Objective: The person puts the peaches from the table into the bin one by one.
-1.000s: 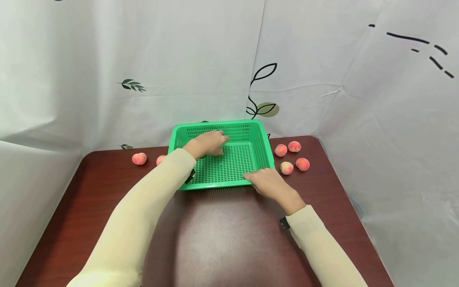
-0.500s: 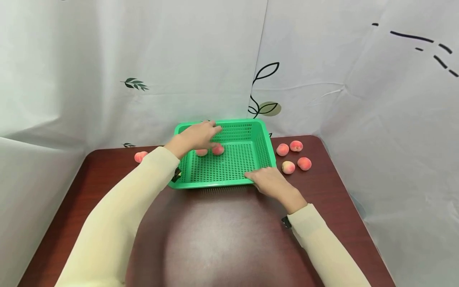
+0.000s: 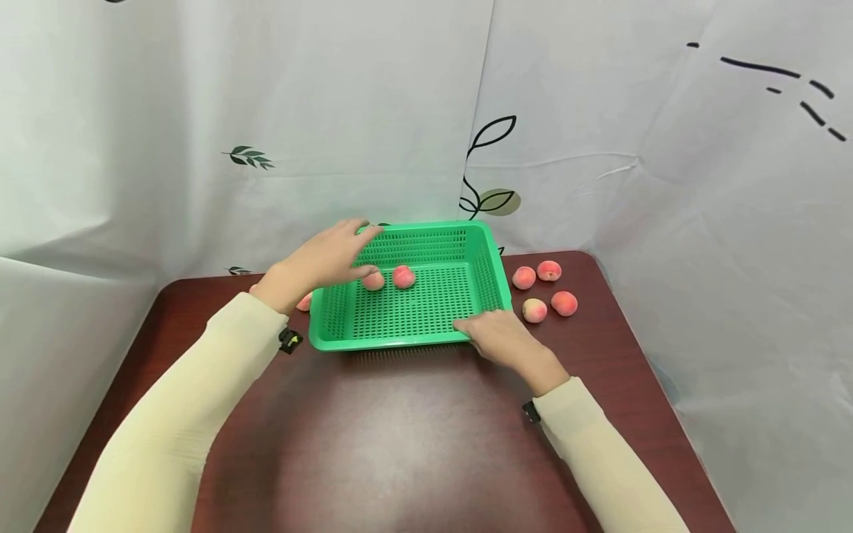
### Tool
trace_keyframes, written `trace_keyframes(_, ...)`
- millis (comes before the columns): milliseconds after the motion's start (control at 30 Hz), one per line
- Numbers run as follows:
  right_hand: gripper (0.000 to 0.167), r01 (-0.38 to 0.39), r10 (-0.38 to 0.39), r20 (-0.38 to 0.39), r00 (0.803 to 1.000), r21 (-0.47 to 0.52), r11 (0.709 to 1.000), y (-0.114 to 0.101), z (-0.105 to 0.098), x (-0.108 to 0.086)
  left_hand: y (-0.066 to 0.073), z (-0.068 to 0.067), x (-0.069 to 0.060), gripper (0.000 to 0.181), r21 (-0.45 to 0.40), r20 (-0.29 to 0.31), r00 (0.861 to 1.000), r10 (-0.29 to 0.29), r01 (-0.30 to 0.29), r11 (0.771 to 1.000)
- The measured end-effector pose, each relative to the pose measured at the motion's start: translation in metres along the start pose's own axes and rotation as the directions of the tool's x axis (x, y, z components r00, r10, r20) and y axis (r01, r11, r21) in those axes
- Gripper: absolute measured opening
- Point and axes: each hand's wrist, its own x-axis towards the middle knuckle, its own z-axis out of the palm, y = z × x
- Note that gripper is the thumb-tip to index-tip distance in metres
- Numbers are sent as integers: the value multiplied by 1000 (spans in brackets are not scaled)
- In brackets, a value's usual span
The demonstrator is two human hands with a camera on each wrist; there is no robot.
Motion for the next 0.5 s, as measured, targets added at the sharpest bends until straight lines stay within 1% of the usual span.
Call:
trace_keyframes(167,33,-5,5,-5,1000,3,1000,0,-1,1,-6,2,-23,76,10,-55,998,5,-4,1000)
trace_keyframes(233,32,-7,7,3,1000,1,1000,-1,-1,1,-8,4,-31,77,10,-69,998,-8,8,1000)
trace_keyframes(367,32,-9,9,15,1000,3,1000,-1,0,1,-16,14,-45,79,-5,-85,995,-54,54,999)
trace_keyframes(500,33,-12,12,15,1000,1,1000,-1,0,1,-28,25,-56,82,-34,-95,989,-112,109,993)
